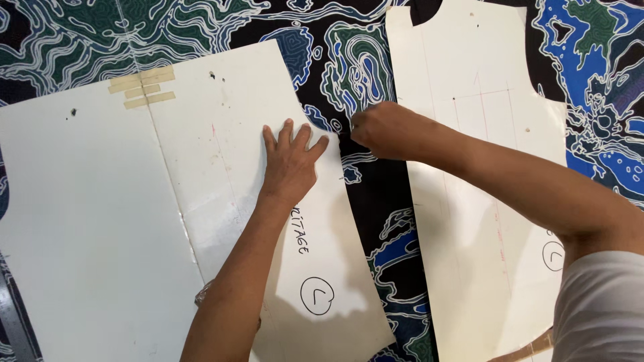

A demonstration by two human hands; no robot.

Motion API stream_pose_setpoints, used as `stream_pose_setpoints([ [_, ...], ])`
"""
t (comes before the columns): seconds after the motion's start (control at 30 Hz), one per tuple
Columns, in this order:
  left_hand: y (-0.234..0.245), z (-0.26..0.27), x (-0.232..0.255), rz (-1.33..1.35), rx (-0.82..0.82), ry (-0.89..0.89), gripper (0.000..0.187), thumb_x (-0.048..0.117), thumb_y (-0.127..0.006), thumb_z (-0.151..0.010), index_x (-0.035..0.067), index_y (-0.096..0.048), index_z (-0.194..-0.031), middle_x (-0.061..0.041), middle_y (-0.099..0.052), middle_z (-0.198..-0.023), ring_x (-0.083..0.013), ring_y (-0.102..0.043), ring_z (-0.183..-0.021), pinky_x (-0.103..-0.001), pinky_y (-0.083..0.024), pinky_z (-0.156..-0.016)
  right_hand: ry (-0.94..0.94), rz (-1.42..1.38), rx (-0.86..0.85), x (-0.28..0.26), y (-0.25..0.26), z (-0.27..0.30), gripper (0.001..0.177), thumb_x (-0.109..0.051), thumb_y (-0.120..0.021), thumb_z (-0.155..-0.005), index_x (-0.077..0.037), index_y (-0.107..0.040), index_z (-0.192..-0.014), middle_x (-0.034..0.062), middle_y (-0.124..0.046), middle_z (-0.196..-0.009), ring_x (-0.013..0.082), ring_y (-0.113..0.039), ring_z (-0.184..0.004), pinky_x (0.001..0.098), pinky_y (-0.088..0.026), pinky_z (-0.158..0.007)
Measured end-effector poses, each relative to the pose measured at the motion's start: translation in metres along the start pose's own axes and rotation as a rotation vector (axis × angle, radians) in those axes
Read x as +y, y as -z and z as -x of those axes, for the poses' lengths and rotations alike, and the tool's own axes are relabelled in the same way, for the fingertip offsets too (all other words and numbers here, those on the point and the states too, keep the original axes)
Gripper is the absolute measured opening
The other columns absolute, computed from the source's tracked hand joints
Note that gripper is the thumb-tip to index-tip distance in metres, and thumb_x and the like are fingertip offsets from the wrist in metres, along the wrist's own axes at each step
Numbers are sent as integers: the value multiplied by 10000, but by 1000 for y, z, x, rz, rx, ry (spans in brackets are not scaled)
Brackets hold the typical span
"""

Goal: The person places paper templates on a patterned fabric, uses a metal ruler to measure and mark lines with a white chalk-like tool, and pins the templates to the fabric. The person handles the templates, ruler, and pins throughout the process.

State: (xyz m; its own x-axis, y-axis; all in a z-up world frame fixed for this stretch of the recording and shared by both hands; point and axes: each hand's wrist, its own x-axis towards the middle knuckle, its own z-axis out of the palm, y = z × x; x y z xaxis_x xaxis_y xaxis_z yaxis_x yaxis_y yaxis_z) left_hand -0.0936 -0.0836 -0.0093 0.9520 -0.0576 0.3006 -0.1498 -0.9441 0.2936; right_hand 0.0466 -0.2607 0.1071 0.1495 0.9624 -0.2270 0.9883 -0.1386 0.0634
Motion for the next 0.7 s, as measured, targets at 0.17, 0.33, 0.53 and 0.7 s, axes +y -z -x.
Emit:
stream_pose_setpoints([
  [0.17,-3,2,-3,-20,5,7,518,-13,-642,-844,212,-701,-1307,-135,-561,-1353,-445,-435,-1368,-784,-258,-1077,-232,-295,444,-27,14,55,181,37,-697,-850,-4,-729,-1023,113,-708,-964,296,-712,-837,383,-581,-718],
  [0.33,6,3,6,62,-59,100,540,19,-609,-835,216,-660,-1336,-151,-496,-1471,-439,-371,-1430,-764,-235,-1098,-549,-762,406,-93,-16,103,242,-29,-717,-860,40,-710,-1092,139,-703,-947,272,-706,-756,354,-570,-663],
  [0.53,38,83,-49,199,158,251,515,73,-581,-947,108,-556,-1461,-187,-476,-1529,-406,-385,-1452,-581,-278,-1191,-894,-1243,377,-171,-68,158,145,-2,-648,-935,41,-682,-1069,142,-752,-960,201,-761,-854,324,-625,-752],
  [0.7,91,227,-156,-1,339,530,466,121,-642,-953,37,-559,-1404,-252,-527,-1453,-423,-469,-1380,-529,-357,-1168,-978,-1403,427,-199,-85,178,202,43,-656,-914,74,-707,-1107,141,-741,-949,190,-720,-866,313,-598,-829],
])
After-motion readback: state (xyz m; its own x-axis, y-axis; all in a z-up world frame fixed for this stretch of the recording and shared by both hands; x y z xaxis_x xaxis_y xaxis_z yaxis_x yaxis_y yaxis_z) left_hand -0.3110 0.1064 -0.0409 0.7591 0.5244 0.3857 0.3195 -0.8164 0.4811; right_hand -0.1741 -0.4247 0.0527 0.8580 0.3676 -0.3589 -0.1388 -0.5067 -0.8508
